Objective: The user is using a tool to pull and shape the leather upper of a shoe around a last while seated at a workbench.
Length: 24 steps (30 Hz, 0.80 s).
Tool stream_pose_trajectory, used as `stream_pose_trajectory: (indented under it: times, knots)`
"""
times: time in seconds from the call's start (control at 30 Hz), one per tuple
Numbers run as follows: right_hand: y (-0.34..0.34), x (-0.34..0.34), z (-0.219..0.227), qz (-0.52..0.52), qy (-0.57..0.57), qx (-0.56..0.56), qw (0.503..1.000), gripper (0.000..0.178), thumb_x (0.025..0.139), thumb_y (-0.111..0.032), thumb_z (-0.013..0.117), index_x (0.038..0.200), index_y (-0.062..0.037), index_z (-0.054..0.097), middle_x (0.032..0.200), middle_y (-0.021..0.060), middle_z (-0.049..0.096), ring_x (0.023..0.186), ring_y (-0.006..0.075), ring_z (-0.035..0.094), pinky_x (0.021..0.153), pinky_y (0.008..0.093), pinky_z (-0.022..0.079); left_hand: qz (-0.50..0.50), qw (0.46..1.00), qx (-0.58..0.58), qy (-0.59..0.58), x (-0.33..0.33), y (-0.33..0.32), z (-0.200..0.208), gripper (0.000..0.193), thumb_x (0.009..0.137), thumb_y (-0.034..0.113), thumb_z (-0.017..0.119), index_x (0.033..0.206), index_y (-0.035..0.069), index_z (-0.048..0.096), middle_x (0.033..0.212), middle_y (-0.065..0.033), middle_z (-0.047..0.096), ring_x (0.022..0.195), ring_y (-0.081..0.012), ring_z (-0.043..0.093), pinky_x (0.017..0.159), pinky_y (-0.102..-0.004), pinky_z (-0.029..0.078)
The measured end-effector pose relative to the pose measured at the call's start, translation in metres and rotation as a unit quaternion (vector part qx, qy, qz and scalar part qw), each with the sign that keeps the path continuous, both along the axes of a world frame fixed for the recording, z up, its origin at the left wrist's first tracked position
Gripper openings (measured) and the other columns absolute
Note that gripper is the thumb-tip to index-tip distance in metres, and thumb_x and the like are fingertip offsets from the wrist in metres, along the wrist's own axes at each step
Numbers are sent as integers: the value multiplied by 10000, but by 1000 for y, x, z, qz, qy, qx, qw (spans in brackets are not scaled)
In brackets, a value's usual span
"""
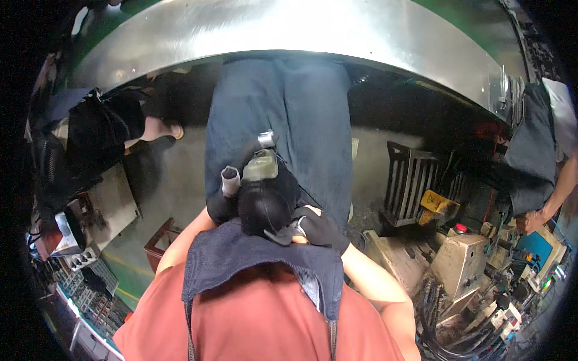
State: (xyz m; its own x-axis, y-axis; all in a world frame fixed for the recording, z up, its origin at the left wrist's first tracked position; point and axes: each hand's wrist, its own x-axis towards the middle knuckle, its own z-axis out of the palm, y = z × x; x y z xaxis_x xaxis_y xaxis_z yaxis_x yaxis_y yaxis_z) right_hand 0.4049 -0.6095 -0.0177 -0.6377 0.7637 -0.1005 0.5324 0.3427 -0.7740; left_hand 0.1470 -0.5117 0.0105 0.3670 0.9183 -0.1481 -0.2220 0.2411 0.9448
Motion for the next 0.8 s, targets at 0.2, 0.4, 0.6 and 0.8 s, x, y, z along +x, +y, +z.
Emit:
stream_pose_trajectory:
  times: [0.2, 0.4, 0.6, 0.8]
  knots:
    - [2, 6, 15, 58, -30, 169, 983, 157, 675, -144, 654, 824, -94, 660, 1063, 67, 632, 1004, 244, 642, 901, 344, 429, 24, 999, 16, 17, 3, -18, -4, 932, 882, 791, 326, 1394, 22, 451, 1412, -165, 461, 1317, -287, 442, 1103, -400, 333]
    - [10, 5, 6, 13, 73, 132, 988, 221, 699, -106, 635, 904, -24, 616, 1036, 110, 634, 1005, 302, 636, 870, 426, 465, 50, 997, 62, -23, 6, -19, -32, 778, 961, 673, 338, 1383, 32, 468, 1397, -144, 476, 1291, -254, 464, 1088, -382, 353]
    - [65, -33, 47, -128, 85, 13, 988, 215, 927, -225, 599, 937, -11, 580, 894, 167, 622, 827, 277, 636, 719, 382, 511, 146, 979, -137, -30, 30, 34, -13, 530, 1066, 435, 313, 1278, 13, 553, 1172, -73, 619, 1051, -147, 566, 974, -307, 456]
    - [117, -43, 78, -365, 202, -427, 803, 539, 1022, -522, 408, 863, -44, 599, 660, 39, 578, 538, 108, 539, 522, 257, 454, 20, 921, -29, 388, 20, 64, 4, 415, 936, 240, 537, 1235, -48, 528, 1091, -228, 649, 968, -314, 660, 856, -411, 515]
